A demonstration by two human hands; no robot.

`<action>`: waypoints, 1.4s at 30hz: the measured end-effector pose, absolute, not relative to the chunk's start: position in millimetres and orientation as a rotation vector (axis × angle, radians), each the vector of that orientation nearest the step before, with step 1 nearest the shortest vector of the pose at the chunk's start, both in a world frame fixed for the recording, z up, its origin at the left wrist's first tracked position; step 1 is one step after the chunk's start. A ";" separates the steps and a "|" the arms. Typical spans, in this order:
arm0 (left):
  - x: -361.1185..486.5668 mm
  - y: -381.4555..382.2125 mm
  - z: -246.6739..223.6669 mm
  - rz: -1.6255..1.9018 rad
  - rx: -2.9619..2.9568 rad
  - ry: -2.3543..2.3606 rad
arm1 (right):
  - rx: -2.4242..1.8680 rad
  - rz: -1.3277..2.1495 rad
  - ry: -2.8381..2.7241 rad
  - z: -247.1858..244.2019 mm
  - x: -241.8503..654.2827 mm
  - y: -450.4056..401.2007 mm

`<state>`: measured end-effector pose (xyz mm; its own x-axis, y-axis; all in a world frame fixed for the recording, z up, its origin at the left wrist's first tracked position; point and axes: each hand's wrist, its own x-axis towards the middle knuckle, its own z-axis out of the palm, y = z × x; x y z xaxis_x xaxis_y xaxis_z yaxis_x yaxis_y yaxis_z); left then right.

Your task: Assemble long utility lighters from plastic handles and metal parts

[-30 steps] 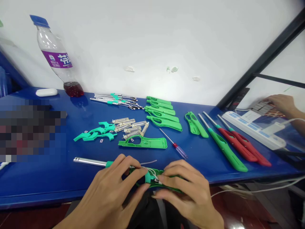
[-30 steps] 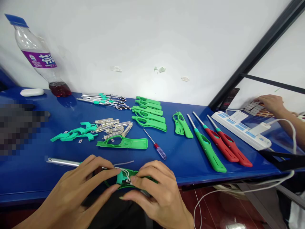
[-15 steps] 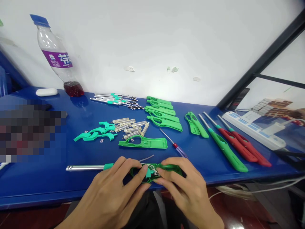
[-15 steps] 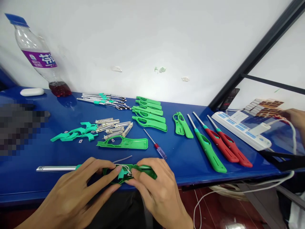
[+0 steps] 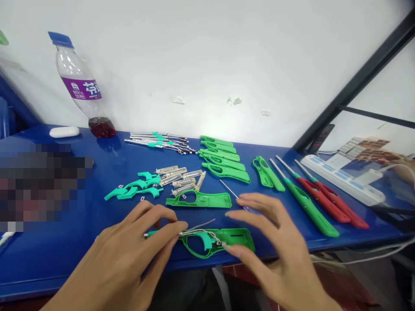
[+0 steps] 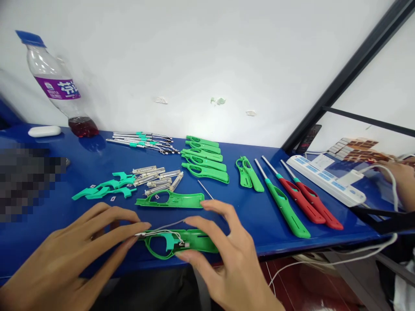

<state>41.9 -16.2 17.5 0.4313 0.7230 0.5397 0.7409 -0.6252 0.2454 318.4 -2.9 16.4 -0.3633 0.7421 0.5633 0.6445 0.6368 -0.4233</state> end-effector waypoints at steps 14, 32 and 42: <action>17.4 -9.0 16.8 -0.825 -2.515 -1.253 | -1.354 -0.044 -1.773 89.9 345.9 51.6; 17.1 1.7 11.5 -0.870 -2.463 -1.316 | -1.299 0.531 -2.348 50.0 312.7 92.0; 4.2 10.1 13.0 -0.974 -2.362 -1.465 | -1.291 0.616 -2.424 44.9 305.9 94.9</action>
